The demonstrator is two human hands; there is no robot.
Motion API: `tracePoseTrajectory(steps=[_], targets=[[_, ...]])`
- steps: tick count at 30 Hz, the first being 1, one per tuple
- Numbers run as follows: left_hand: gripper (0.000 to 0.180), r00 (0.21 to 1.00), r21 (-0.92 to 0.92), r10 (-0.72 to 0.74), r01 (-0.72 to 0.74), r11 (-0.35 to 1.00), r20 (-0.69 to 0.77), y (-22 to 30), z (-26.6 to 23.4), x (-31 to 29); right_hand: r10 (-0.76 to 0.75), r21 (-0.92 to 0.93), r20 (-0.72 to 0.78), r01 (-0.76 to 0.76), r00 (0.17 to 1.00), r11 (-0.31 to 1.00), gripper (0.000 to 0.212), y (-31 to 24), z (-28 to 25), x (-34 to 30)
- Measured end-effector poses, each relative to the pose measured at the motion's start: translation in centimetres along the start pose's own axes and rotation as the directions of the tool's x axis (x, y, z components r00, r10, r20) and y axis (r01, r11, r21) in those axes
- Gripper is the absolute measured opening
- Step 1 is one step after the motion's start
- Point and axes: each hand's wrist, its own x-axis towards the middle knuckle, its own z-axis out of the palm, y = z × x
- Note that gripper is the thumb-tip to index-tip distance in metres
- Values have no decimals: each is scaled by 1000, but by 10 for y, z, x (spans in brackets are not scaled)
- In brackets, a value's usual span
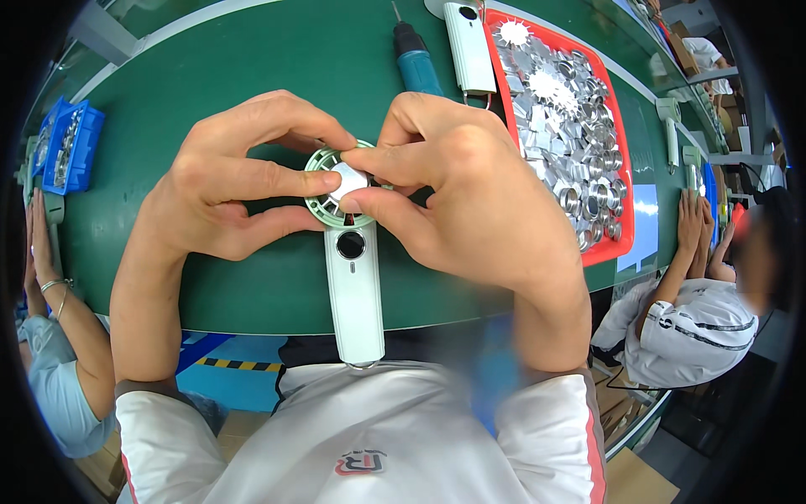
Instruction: The recorder is assembling small handheld battery-powered fans by installing internal components like motors and battery contacts into the plastic casing.
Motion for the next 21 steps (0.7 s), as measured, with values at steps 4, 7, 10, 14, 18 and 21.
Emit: tracePoseTrajectory(steps=[4,7,10,14,18,21], targets=[[47,1000,31,-4,4,1000,-1,3,0,0,-1,-1,3,1,1000,1000,34,-2,0,1],[47,1000,42,-5,5,999,9,5,-1,2,-4,3,3,4,1000,1000,34,-1,-1,1],[48,1000,49,-8,7,999,15,6,0,2,10,0,15,-10,1000,1000,34,-2,-2,1],[49,1000,52,-7,6,999,14,7,1,3,13,11,20,-13,1000,1000,33,-2,-2,1],[49,1000,44,5,-5,999,3,6,2,2,8,7,29,-8,1000,1000,33,0,-1,1],[49,1000,57,1,-2,998,15,7,2,3,26,17,21,-26,999,1000,34,-1,-1,1]])
